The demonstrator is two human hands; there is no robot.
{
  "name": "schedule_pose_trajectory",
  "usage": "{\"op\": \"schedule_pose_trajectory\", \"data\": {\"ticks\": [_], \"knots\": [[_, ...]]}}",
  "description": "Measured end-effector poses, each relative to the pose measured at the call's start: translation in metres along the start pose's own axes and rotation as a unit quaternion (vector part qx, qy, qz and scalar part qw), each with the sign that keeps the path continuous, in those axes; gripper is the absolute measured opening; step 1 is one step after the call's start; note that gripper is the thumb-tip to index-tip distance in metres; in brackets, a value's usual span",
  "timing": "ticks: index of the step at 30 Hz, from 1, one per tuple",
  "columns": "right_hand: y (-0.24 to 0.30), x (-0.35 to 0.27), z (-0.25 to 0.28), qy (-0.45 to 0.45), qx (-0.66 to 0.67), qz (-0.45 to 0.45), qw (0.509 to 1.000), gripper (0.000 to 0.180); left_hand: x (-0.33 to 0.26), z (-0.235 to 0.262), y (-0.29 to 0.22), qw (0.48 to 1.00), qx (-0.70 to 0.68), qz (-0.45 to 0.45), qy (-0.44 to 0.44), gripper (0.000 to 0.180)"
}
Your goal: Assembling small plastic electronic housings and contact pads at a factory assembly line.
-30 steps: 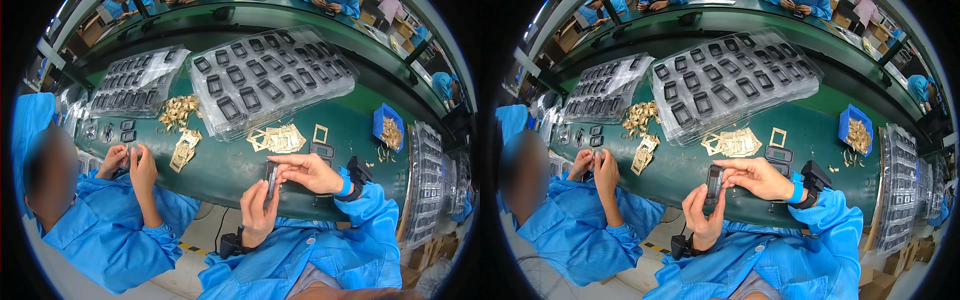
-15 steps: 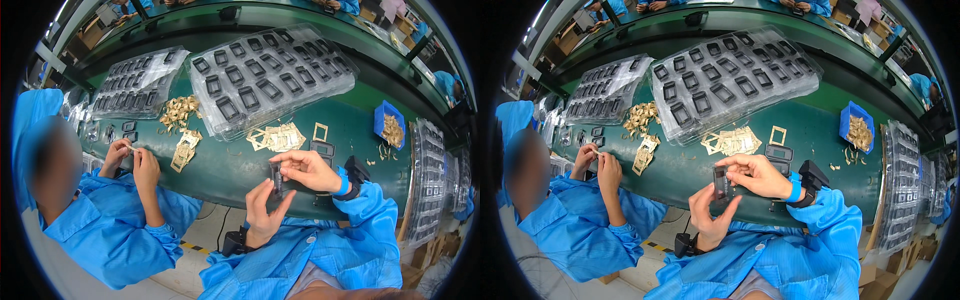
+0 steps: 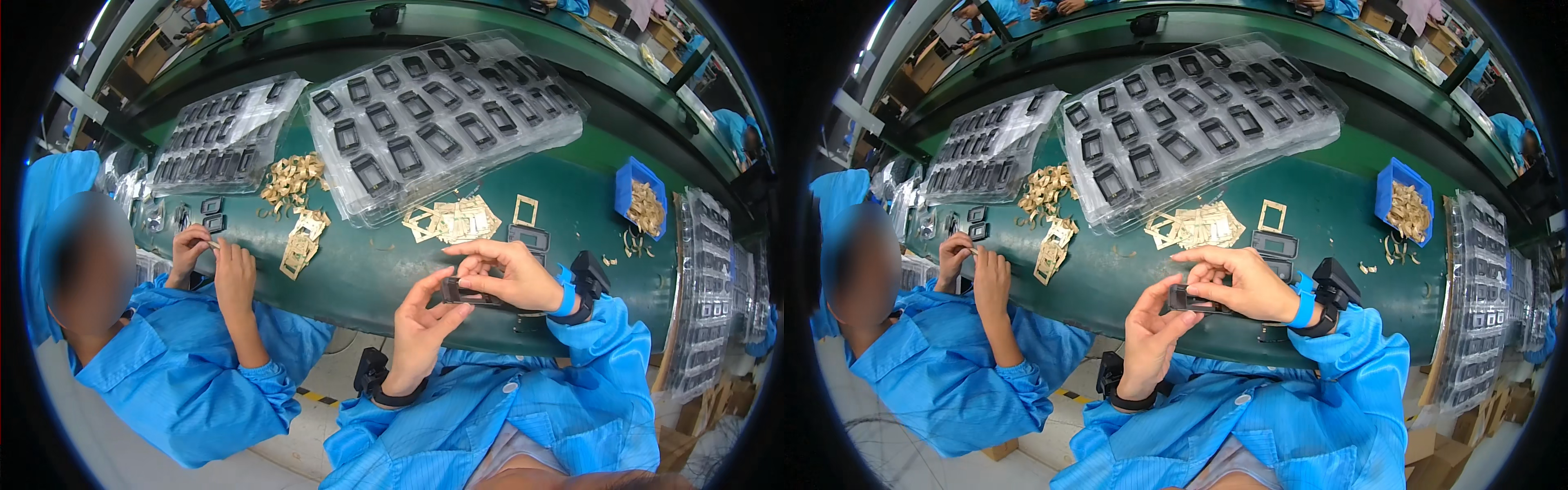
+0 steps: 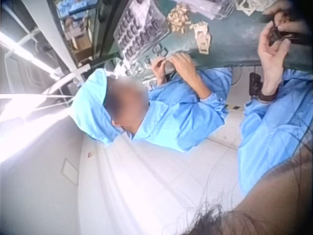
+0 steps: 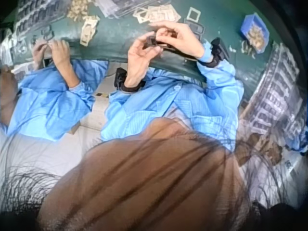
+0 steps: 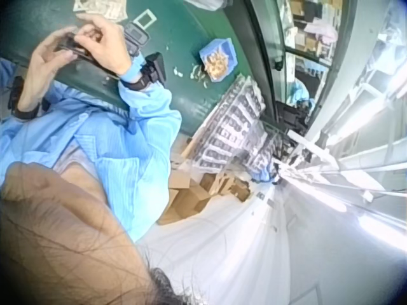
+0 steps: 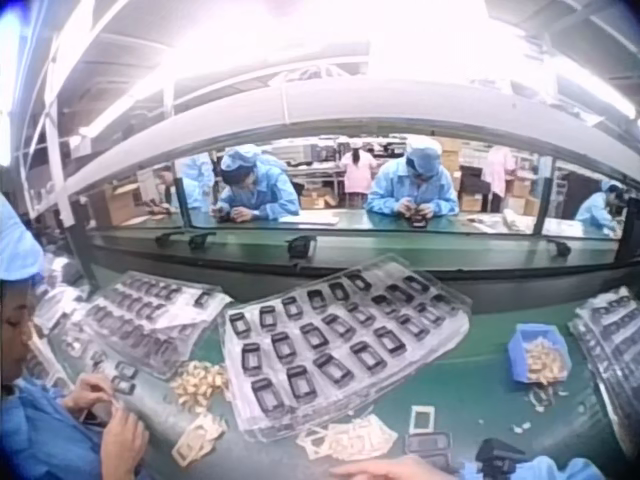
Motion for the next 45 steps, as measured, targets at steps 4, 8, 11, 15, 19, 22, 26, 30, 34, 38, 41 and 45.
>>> {"op": "schedule_pose_trajectory", "data": {"ticks": [4,8,11,15,19,22,26,30,34,38,41,45], "knots": [[0.006,-0.002,0.004,0.018,0.007,-0.025,1.000,0.045,-0.001,0.001,0.000,1.000,-0.005,-0.008,0.030,0.054],[0.009,-0.005,0.007,0.007,0.101,-0.030,0.994,0.044,0.001,0.003,-0.003,0.998,-0.048,-0.008,0.027,0.056],[0.011,-0.007,0.011,0.010,0.117,-0.037,0.992,0.042,0.002,0.002,-0.005,0.995,-0.089,-0.001,0.040,0.058],[0.019,-0.008,0.010,0.011,0.045,-0.039,0.998,0.033,0.000,-0.001,-0.004,0.996,-0.084,0.000,0.025,0.058],[0.024,-0.008,0.010,0.019,-0.171,0.058,0.983,0.030,-0.003,0.000,-0.003,0.999,-0.034,-0.030,0.007,0.056],[0.025,-0.010,0.005,0.006,-0.167,0.090,0.982,0.033,-0.003,-0.001,-0.003,0.999,-0.025,-0.032,0.001,0.056],[0.026,-0.010,0.002,0.016,-0.192,0.093,0.977,0.036,-0.004,0.002,-0.001,0.999,-0.021,-0.034,-0.003,0.056],[0.024,-0.012,0.001,0.016,-0.228,0.110,0.967,0.039,-0.005,0.002,0.000,0.999,-0.017,-0.035,0.002,0.057],[0.021,-0.013,0.002,0.017,-0.245,0.114,0.963,0.042,-0.004,0.001,0.001,0.999,-0.015,-0.035,0.002,0.057],[0.019,-0.012,0.004,0.016,-0.236,0.124,0.964,0.043,-0.004,0.000,0.000,0.999,-0.019,-0.030,-0.001,0.057],[0.024,-0.008,0.004,0.006,-0.221,0.124,0.967,0.039,-0.003,-0.001,-0.003,0.999,-0.014,-0.029,-0.005,0.058],[0.025,-0.007,0.002,-0.025,-0.166,0.078,0.983,0.037,-0.001,0.004,-0.003,0.999,-0.028,-0.042,0.013,0.057]]}}
Point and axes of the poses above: each hand's wrist, its own x-axis towards the middle knuckle, its own z-axis out of the back of the hand, y = z × x, the point moved 2 cm from there along x, towards the middle knuckle, and after that the axes turned 5 degrees about x, right-handed, at the moved point
